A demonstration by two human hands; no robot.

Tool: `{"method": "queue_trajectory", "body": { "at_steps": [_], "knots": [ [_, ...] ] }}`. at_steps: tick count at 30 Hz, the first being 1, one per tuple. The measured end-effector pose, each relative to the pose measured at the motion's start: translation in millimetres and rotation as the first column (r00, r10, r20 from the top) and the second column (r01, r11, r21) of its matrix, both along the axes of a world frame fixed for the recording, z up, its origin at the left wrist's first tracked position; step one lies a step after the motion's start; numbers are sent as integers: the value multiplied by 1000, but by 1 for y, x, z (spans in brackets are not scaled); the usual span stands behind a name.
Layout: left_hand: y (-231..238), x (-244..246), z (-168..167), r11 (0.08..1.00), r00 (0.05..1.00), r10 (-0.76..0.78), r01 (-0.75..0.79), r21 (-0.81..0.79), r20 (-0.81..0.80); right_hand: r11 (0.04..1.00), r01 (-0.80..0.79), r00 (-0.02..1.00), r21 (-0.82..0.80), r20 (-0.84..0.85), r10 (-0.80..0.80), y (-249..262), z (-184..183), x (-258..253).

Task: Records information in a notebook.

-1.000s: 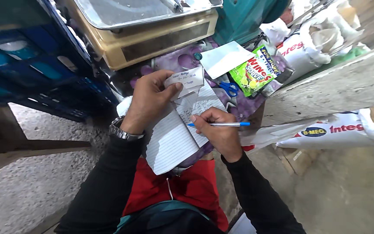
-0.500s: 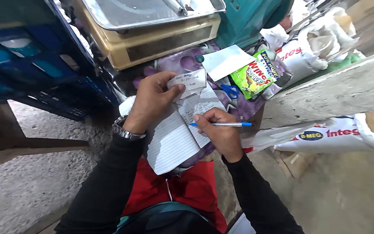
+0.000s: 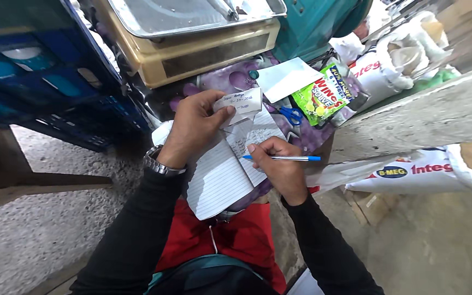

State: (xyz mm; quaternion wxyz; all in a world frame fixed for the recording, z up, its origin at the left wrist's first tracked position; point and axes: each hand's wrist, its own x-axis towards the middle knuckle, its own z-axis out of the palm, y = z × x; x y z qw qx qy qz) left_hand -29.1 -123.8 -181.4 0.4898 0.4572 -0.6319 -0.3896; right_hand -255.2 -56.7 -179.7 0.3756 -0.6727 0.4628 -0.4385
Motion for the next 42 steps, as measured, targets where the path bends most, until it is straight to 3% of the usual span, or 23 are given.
{"method": "queue_trajectory", "body": {
  "at_steps": [12, 19, 42],
  "knots": [
    [0, 0, 0, 1000, 999, 16, -16, 8, 29, 1000, 19, 999, -24, -36, -20, -2, 4, -7],
    [-2, -2, 0, 999, 995, -29, 30, 12, -95, 1000, -19, 998, -23, 53, 20, -5, 2, -12],
    [-2, 1, -1, 1000, 999, 6, -5, 18, -32, 1000, -8, 1000, -14, -8, 8, -3, 2, -11]
  ]
}}
